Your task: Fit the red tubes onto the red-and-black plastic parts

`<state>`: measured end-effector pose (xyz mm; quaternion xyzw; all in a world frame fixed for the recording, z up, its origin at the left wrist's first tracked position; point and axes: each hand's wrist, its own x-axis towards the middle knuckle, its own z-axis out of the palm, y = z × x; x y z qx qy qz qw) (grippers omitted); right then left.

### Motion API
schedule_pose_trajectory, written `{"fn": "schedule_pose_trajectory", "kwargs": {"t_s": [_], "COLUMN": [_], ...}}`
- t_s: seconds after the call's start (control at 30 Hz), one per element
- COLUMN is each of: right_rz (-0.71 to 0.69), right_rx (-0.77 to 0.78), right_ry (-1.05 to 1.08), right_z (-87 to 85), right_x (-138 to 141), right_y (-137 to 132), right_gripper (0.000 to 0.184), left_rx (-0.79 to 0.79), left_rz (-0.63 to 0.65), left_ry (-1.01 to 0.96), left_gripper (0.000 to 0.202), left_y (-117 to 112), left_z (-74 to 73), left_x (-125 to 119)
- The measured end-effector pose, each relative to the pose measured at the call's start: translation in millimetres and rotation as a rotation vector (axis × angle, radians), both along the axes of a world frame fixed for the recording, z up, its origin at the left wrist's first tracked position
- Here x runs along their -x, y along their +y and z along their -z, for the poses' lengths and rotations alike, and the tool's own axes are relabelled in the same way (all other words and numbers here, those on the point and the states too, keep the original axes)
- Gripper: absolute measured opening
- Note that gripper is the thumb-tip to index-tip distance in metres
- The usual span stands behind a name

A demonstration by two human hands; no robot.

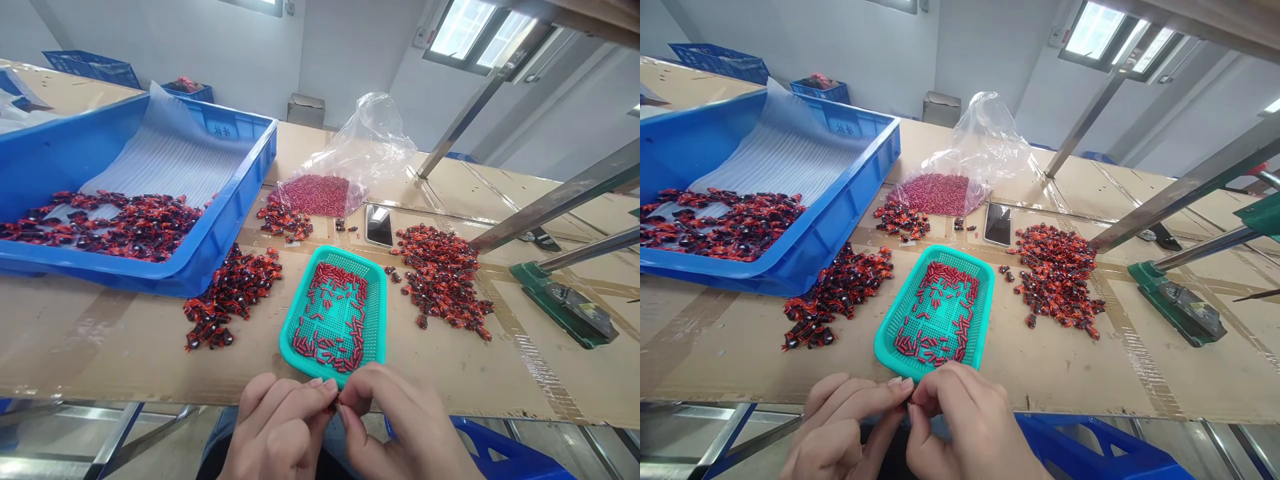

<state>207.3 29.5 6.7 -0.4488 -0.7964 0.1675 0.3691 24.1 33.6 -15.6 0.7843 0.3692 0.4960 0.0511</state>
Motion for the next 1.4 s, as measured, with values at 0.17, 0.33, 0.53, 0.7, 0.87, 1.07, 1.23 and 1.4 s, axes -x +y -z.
{"fn": "schedule_pose_trajectory", "kwargs": {"t_s": [0.17,0.33,0.53,0.7,0.87,1.07,1.23,1.4], "right_rz": [-0.018,-0.035,-0.003,-0.030,0.026,0.144,0.105,0.068], "right_rx": [0.064,0.236,0.204,0.017,-0.119,-0.305,-0.343,-0.021], "right_ry": [0.015,0.080,0.110,0.056,0.016,-0.046,-0.129,-0.036], "right_z": [0.1,-10.2,-14.6,-3.1,12.3,11.3,1.6,-11.6], "right_x": [-1.4,-10.3,-13.8,-7.3,3.0,13.9,7.9,-16.3], "right_y": [-2.5,1.2,0.9,-2.4,-6.4,-8.2,-5.8,-3.4], "right_gripper": [0.021,0.020,0.016,0.023,0.021,0.022,0.020,0.016], "left_rx": [0.014,0.058,0.074,0.025,-0.012,-0.008,0.001,0.083], "left_rz": [0.002,0.045,0.013,-0.006,-0.025,-0.018,-0.029,-0.006], "left_ry": [-0.027,-0.059,-0.106,-0.006,0.076,0.057,-0.005,-0.095], "left_gripper": [0.043,0.042,0.042,0.043,0.043,0.042,0.037,0.040], "left_y": [-0.7,-0.3,1.5,-0.3,-1.0,-1.4,-1.4,-0.3], "left_z": [1.0,3.5,3.3,-2.2,-2.6,1.3,2.2,6.4], "left_x": [-0.7,1.2,1.0,1.5,3.2,-1.0,-4.5,1.1]}}
